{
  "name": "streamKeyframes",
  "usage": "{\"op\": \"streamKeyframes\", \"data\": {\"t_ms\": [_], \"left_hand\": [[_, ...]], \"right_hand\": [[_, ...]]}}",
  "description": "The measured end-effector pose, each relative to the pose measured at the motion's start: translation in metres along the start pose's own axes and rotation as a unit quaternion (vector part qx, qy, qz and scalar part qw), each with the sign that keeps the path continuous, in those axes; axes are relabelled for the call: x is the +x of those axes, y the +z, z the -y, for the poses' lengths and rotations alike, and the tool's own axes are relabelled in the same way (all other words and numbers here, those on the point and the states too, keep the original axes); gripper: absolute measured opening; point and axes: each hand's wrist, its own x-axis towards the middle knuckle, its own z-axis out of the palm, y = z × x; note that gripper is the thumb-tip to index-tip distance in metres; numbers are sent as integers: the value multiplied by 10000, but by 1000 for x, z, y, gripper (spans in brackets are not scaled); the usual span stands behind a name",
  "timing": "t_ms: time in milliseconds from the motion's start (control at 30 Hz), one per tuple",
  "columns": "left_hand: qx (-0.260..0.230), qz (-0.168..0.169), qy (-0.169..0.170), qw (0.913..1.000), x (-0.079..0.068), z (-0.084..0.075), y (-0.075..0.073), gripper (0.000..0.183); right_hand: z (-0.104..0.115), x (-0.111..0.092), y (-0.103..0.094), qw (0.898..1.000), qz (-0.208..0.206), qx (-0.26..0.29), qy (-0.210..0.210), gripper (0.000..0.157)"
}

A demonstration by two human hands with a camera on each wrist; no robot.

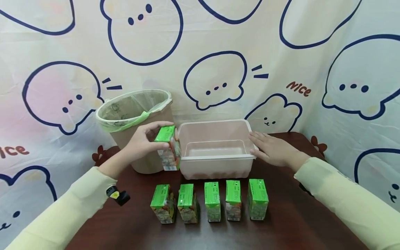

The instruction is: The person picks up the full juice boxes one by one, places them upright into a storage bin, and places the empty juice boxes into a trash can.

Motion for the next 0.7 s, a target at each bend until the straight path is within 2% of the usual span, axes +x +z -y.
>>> {"op": "streamKeyframes", "data": {"t_ms": [200, 367, 500, 700], "left_hand": [[-192, 11, 69, 9998, 39, -9, 32, 50], [-465, 161, 25, 9988, 68, -12, 53, 51], [-478, 210, -112, 9986, 86, -11, 68, 53], [-223, 333, -280, 9988, 106, -5, 87, 55]], "right_hand": [[-1, -1, -2, 10000, 38, 3, 68, 69], [-2, 0, -3, 10000, 22, 6, 81, 70], [-1, 2, -2, 10000, -9, 12, 39, 70], [0, 3, 1, 10000, 30, 16, 67, 69]]}}
